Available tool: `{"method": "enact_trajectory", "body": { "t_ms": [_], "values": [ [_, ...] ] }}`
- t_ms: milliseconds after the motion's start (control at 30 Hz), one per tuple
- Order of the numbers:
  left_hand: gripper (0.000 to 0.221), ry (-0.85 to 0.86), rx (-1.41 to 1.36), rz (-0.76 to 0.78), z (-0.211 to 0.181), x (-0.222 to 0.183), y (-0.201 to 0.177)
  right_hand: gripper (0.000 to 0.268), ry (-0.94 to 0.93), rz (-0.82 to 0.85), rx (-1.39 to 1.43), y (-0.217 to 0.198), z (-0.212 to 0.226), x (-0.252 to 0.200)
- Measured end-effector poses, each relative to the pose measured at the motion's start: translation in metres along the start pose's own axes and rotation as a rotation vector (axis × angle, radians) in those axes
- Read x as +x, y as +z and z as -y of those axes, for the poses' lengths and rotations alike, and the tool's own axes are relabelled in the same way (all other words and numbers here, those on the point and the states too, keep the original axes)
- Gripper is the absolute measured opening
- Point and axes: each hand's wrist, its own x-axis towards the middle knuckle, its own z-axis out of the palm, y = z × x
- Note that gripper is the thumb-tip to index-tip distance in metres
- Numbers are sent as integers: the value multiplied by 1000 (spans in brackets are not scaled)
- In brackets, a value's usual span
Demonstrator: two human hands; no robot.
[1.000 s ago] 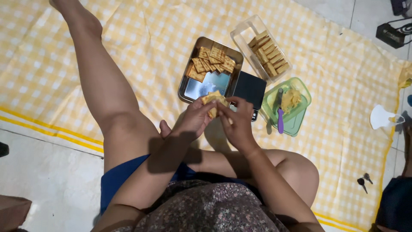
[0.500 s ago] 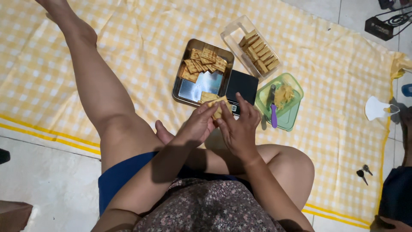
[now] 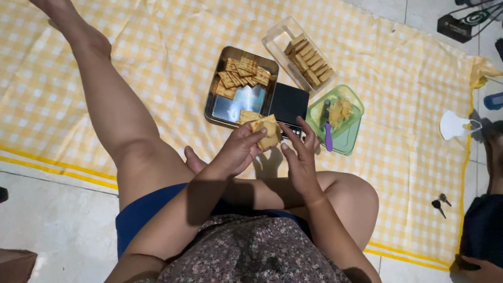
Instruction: The person spreads a yellow substance onto crackers with a knife and presses two crackers together to form sandwiches.
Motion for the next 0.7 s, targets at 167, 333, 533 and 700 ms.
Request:
{"method": "enact_trajectory", "body": {
  "t_ms": [167, 333, 533, 700],
  "values": [
    [36, -34, -42, 3, 3, 2, 4, 43, -190, -34, -412, -4, 3, -4],
    [29, -99, -57, 9, -8, -8, 12, 49, 132, -41, 497, -13, -17, 4],
    [22, -201, -55, 4, -8, -11, 20, 64, 375, 80, 1163, -16, -35, 10],
    [20, -256, -54, 2, -21, -18, 32, 75, 240, 27, 952, -11, -18, 4]
  ]
}}
